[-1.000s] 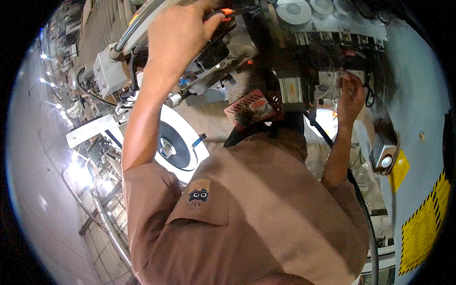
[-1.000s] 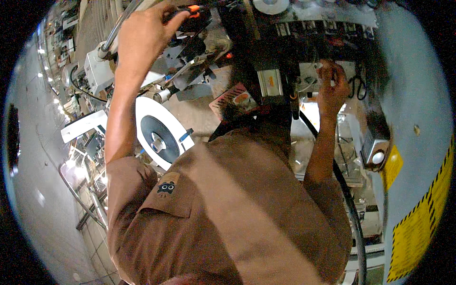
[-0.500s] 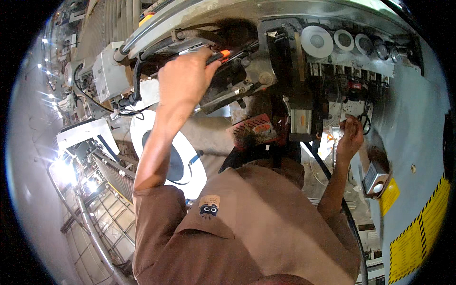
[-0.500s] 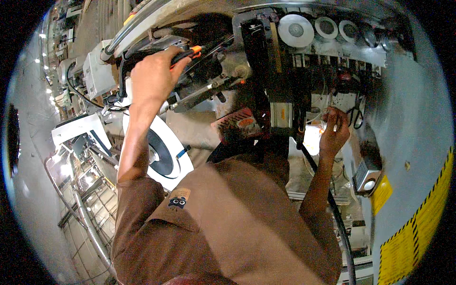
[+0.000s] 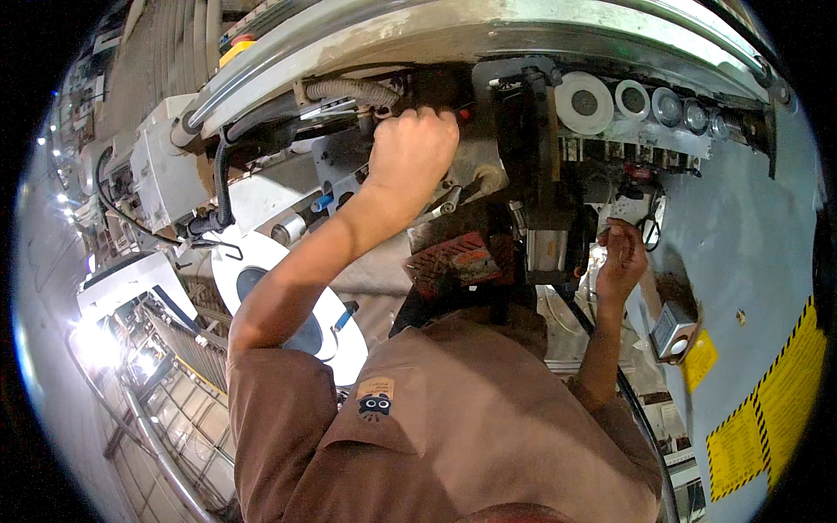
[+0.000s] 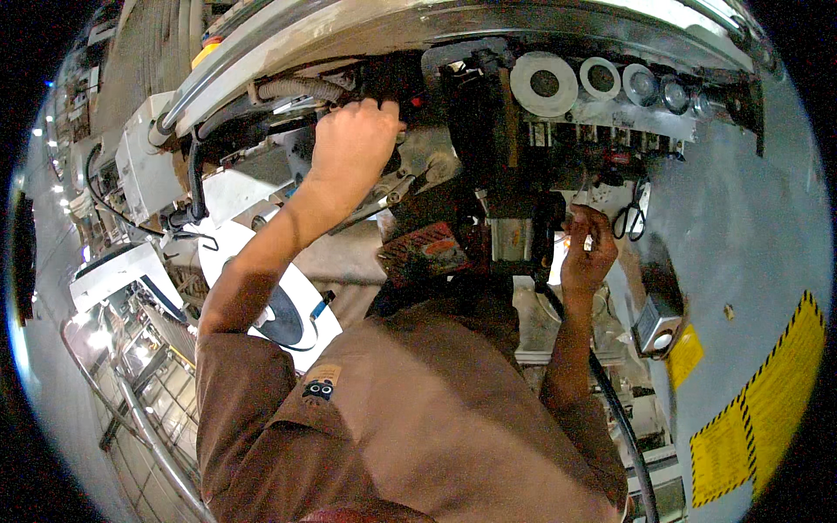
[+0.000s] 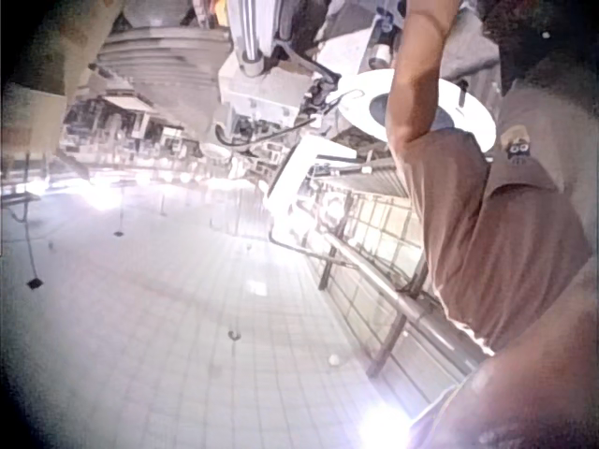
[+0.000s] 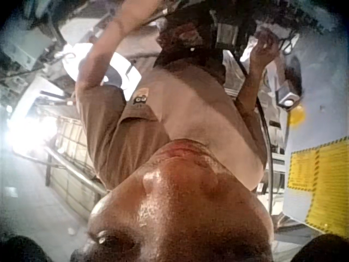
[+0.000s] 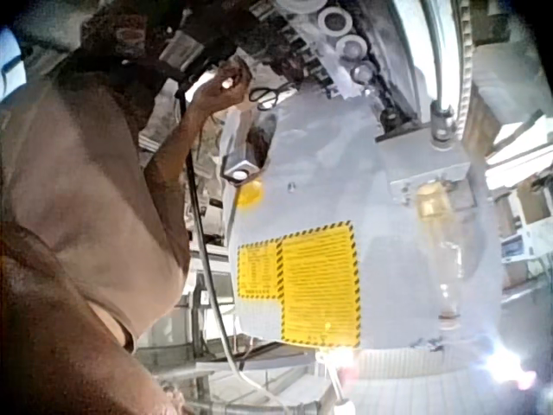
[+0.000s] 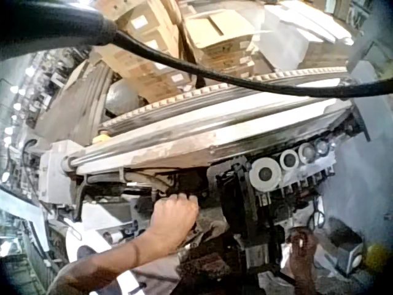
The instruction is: The person maintains a large industrial machine by using a hand tool to adjust and feed a long strip of black material into the mechanism, then uses the tool to manipulate internal parts and clear the feed path.
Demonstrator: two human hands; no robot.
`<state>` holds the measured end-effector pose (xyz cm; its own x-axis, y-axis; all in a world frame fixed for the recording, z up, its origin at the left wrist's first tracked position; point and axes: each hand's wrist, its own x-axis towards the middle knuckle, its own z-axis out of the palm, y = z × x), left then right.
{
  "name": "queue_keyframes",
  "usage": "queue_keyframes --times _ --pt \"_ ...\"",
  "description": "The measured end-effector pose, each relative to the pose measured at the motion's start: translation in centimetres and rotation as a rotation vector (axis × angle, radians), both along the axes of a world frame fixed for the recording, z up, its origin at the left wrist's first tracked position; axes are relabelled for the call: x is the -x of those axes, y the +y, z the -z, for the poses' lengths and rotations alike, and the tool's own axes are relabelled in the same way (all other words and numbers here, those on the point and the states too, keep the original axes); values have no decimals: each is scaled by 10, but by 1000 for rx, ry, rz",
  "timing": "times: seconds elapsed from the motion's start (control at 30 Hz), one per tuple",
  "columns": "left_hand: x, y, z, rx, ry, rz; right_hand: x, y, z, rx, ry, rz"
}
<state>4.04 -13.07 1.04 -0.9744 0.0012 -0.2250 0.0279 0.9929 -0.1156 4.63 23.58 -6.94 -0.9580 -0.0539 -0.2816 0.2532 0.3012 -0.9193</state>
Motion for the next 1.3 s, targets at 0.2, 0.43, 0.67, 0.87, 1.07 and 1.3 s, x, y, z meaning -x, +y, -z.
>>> queue_keyframes --times 0.2,0.43,0.67,0.87,1.07,1.3 --pt "-10 -9 12 -117 62 -7 4 -9 -1 -47 7 -19" --pt "-23 -13 8 -161 128 -46 8 -10 0 -61 -1 0" --pt "-34 -13 3 -161 163 -120 10 -18 0 -7 33 8" --pt "-53 -14 -5 -232 228 -210 18 -25 -20 -151 276 -86" --pt "-57 -19 2 -202 301 -136 76 -95 -57 -421 570 -420" --pt "-58 -16 -3 -238 327 -130 110 -176 -39 -714 910 -662"
